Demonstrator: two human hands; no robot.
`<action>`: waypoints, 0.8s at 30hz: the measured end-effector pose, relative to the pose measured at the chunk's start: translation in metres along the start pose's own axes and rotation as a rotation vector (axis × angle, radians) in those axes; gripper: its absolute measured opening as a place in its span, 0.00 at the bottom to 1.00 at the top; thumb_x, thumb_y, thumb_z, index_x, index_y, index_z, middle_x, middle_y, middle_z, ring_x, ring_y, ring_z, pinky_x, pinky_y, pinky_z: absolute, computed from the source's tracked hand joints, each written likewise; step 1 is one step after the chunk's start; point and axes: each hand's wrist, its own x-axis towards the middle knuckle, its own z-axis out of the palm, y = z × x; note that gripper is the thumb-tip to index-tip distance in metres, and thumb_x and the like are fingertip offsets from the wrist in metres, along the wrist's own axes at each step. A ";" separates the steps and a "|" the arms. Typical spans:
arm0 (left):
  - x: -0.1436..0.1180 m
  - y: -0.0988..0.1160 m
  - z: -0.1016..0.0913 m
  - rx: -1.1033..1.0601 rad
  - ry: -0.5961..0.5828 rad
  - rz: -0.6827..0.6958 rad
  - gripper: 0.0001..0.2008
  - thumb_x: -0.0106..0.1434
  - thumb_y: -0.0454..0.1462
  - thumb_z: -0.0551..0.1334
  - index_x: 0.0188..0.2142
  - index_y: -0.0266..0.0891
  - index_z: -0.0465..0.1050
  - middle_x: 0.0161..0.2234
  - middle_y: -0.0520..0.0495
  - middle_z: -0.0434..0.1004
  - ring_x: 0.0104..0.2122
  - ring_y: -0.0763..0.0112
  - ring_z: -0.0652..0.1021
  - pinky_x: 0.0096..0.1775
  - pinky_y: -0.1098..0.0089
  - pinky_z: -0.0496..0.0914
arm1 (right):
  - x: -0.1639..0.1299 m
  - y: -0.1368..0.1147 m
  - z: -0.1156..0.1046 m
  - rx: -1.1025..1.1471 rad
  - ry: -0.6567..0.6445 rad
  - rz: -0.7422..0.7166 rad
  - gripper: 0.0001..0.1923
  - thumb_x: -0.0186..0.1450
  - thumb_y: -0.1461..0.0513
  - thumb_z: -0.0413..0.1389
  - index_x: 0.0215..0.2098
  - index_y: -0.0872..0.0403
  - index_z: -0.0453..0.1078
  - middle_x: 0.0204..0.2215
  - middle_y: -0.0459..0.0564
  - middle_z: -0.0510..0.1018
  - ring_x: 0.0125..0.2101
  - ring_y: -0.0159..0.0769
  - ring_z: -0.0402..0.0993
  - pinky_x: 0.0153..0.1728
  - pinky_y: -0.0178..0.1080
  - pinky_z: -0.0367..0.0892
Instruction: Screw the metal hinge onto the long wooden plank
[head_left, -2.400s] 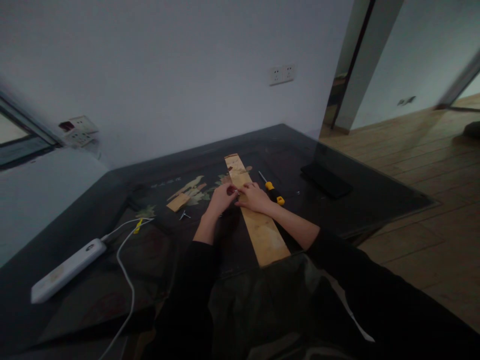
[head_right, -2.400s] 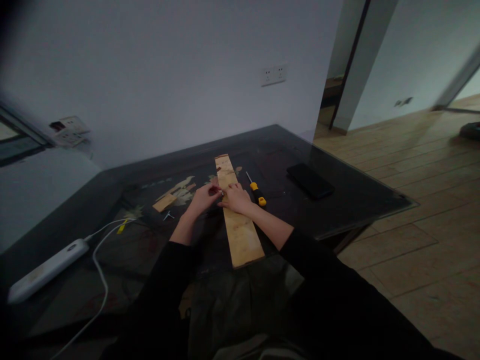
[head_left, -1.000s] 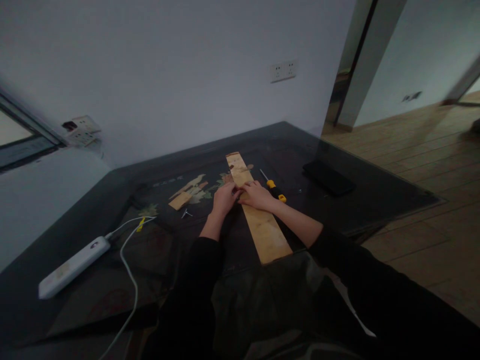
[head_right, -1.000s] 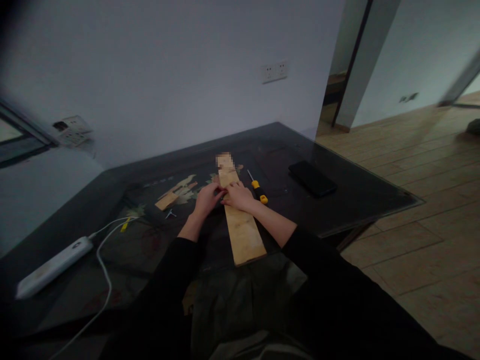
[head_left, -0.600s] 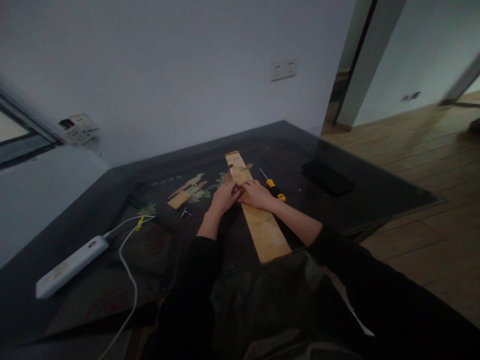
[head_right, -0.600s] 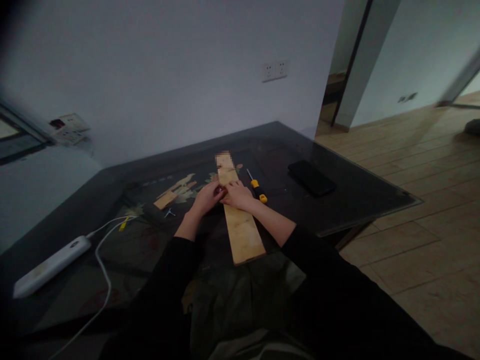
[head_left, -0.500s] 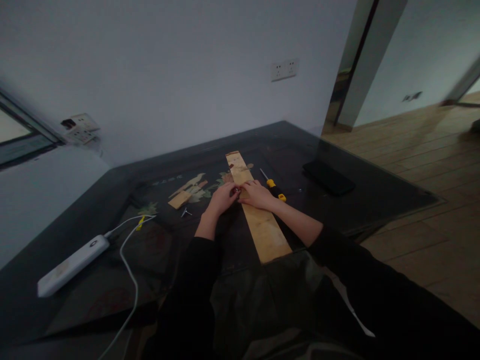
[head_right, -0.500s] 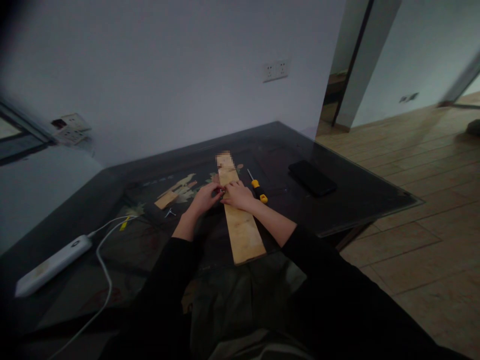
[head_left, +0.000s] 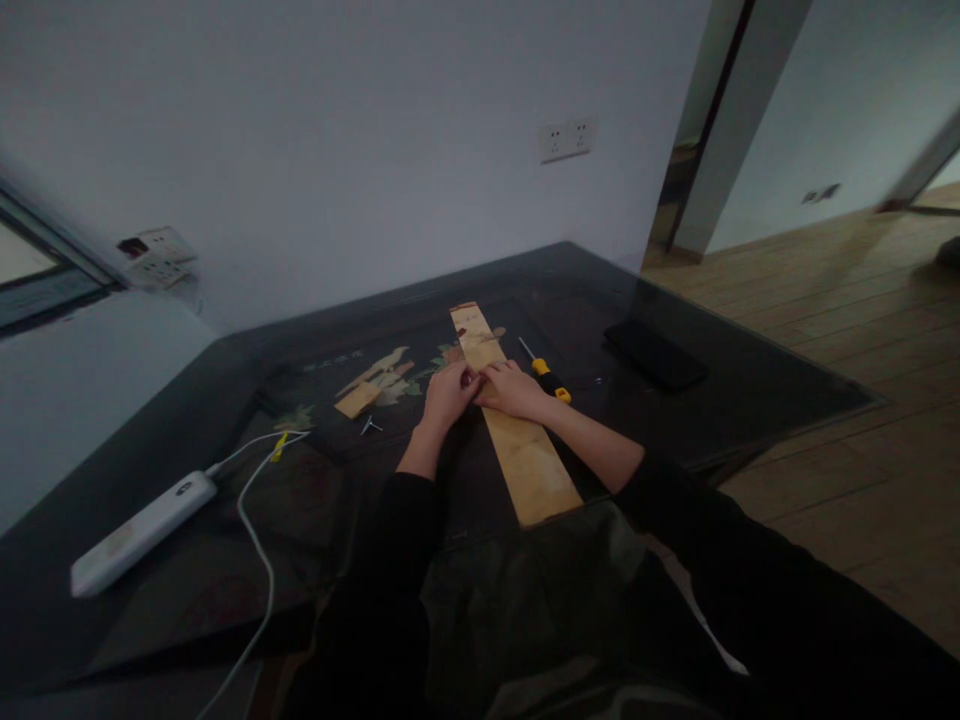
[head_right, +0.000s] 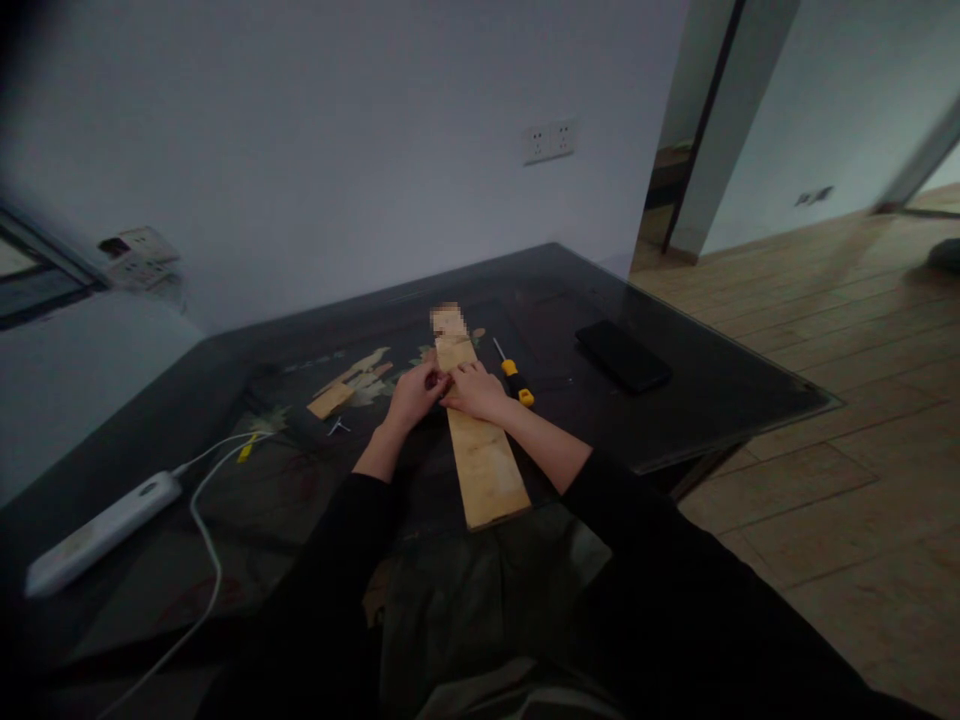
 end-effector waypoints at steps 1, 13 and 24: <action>0.001 -0.003 -0.001 -0.028 -0.016 0.030 0.04 0.63 0.38 0.62 0.35 0.39 0.73 0.31 0.47 0.77 0.33 0.66 0.75 0.37 0.68 0.68 | 0.000 0.000 0.000 -0.001 -0.002 0.002 0.25 0.65 0.52 0.60 0.56 0.55 0.68 0.56 0.59 0.71 0.58 0.50 0.62 0.54 0.48 0.64; -0.001 -0.007 -0.005 0.037 -0.030 0.153 0.03 0.64 0.35 0.62 0.37 0.40 0.76 0.37 0.45 0.80 0.40 0.63 0.78 0.45 0.64 0.70 | 0.000 0.000 0.001 -0.021 -0.009 0.007 0.27 0.65 0.52 0.59 0.58 0.57 0.66 0.59 0.60 0.69 0.59 0.52 0.60 0.55 0.49 0.64; -0.003 0.014 -0.006 0.197 -0.044 0.068 0.04 0.66 0.36 0.59 0.34 0.40 0.71 0.34 0.45 0.78 0.36 0.64 0.76 0.39 0.66 0.65 | 0.000 0.001 0.002 -0.036 0.002 -0.009 0.24 0.65 0.52 0.59 0.55 0.56 0.68 0.57 0.59 0.71 0.58 0.50 0.62 0.54 0.48 0.64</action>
